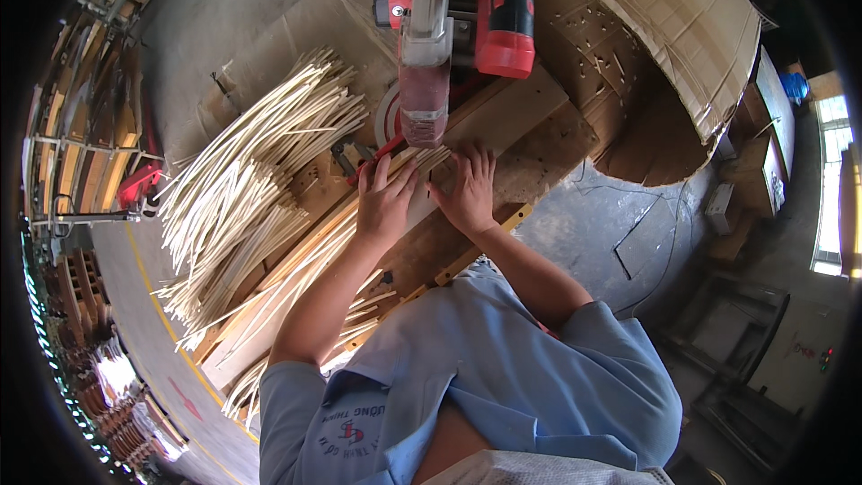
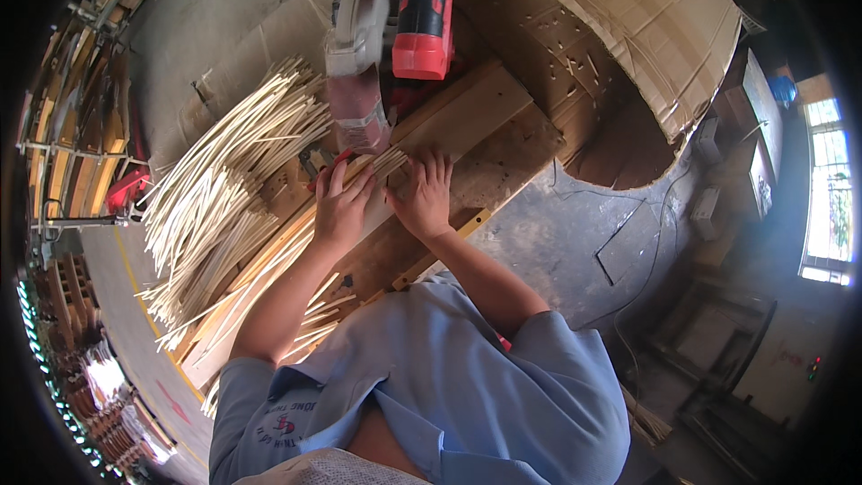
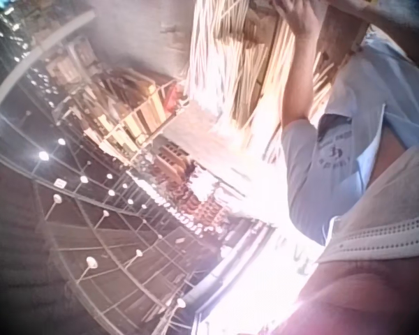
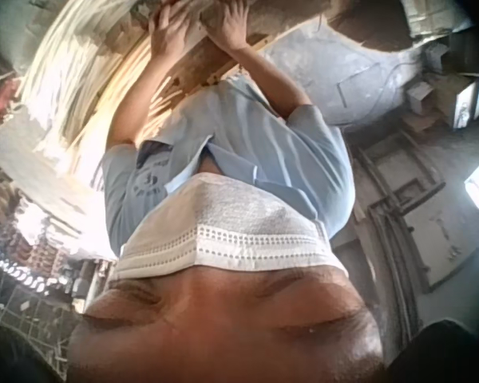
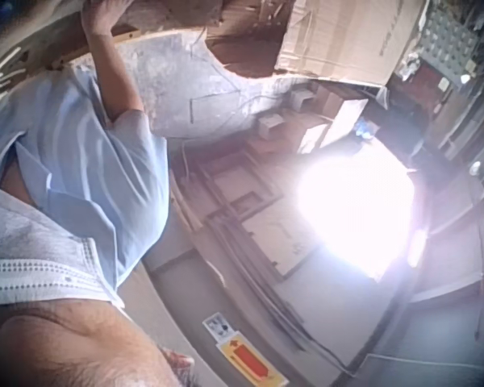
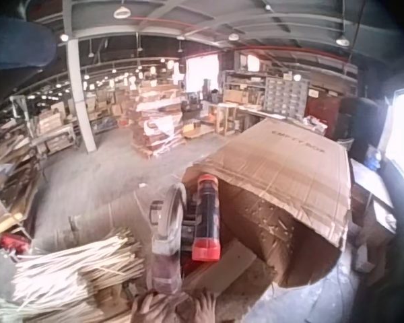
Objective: The person uses a red cordless circular saw to cut thin wooden sticks on a workbench. They repeatedly align sticks against a guide, cut them, and stack the cut pieces into a growing pile.
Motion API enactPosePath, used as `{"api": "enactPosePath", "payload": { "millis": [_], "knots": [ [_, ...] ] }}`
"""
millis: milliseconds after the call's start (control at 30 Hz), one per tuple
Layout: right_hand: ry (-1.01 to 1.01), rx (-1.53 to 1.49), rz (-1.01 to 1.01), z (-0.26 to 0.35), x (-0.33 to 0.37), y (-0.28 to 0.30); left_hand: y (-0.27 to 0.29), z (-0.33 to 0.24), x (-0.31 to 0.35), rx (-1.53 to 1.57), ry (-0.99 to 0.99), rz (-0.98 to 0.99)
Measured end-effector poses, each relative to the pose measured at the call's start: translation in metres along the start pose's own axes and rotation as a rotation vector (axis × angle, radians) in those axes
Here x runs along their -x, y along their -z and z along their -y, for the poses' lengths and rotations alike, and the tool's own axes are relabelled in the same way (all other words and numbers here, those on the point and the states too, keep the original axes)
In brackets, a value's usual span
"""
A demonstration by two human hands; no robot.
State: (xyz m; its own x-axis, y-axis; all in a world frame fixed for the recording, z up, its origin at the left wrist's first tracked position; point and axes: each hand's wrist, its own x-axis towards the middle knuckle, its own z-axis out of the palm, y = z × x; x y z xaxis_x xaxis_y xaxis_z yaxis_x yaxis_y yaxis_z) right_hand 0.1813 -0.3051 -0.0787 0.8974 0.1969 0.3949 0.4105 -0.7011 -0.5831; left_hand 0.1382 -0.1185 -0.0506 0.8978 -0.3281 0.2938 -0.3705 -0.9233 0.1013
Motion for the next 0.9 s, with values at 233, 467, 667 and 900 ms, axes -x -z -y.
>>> {"api": "enactPosePath", "payload": {
  "millis": [233,467,667,900],
  "knots": [
    [0.012,0.004,-0.021,-0.0021,0.0,-0.0045,0.0005,-0.0004,0.0004,-0.008,0.005,-0.041],
    [0.028,-0.009,0.031,-0.0021,-0.0006,-0.0018,-0.001,0.0001,0.0018,0.017,0.014,-0.02],
    [0.026,0.012,0.05,-0.0009,-0.0001,-0.0013,0.0006,-0.0002,0.0024,0.006,0.012,-0.019],
    [0.046,0.016,0.042,-0.0016,0.0008,-0.002,0.0033,-0.0024,0.0005,-0.005,0.015,-0.042]
  ]
}}
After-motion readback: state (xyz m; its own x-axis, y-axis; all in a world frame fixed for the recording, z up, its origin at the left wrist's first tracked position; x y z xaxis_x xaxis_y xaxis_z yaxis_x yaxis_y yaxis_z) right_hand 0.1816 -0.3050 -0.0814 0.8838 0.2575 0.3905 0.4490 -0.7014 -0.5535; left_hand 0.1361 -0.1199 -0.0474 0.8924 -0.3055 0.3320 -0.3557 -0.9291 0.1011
